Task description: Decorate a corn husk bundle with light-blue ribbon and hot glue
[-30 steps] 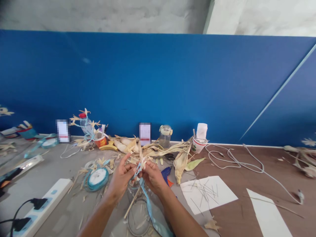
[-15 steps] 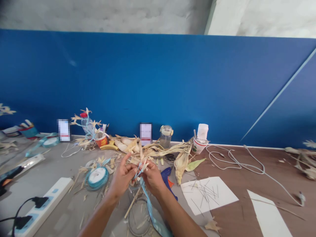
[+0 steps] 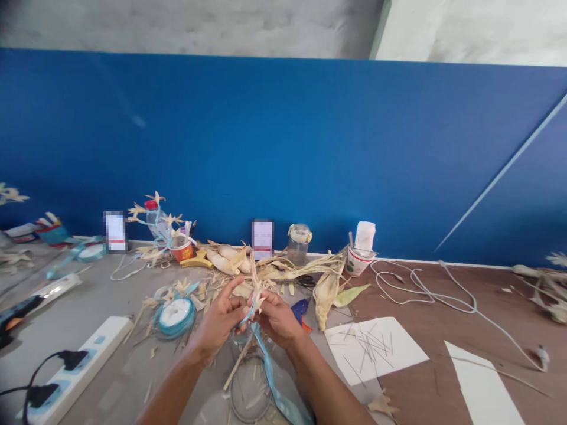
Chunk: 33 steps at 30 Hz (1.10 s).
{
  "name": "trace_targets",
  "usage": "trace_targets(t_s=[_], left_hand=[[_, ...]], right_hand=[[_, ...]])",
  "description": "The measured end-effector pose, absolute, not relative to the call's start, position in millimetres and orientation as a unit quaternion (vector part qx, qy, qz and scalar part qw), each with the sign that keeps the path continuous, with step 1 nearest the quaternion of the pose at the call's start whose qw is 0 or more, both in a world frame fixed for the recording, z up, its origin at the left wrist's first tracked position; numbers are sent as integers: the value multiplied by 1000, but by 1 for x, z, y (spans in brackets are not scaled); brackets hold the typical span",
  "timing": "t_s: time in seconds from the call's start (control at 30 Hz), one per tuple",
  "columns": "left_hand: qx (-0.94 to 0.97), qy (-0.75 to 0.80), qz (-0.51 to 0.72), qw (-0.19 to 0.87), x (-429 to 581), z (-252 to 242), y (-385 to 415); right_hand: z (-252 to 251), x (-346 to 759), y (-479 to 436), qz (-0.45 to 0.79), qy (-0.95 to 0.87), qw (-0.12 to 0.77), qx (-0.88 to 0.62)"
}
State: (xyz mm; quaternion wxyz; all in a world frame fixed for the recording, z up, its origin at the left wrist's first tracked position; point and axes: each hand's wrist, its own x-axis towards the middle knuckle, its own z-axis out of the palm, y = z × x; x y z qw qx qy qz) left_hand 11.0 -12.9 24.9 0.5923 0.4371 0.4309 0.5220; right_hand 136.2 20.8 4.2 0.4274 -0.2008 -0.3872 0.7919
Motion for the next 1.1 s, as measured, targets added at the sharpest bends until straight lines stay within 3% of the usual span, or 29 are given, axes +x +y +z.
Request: trace_targets(t_s=[0.1, 0.67, 1.1], left_hand=[[449, 434, 500, 600, 11, 26, -13], [443, 468, 537, 544, 10, 17, -7], [448, 451, 514, 575, 10, 19, -9]], right_hand=[[4, 140, 23, 800, -403, 402, -188], [-5, 135, 33, 822, -259, 466, -198], [0, 130, 22, 773, -368, 474, -205]])
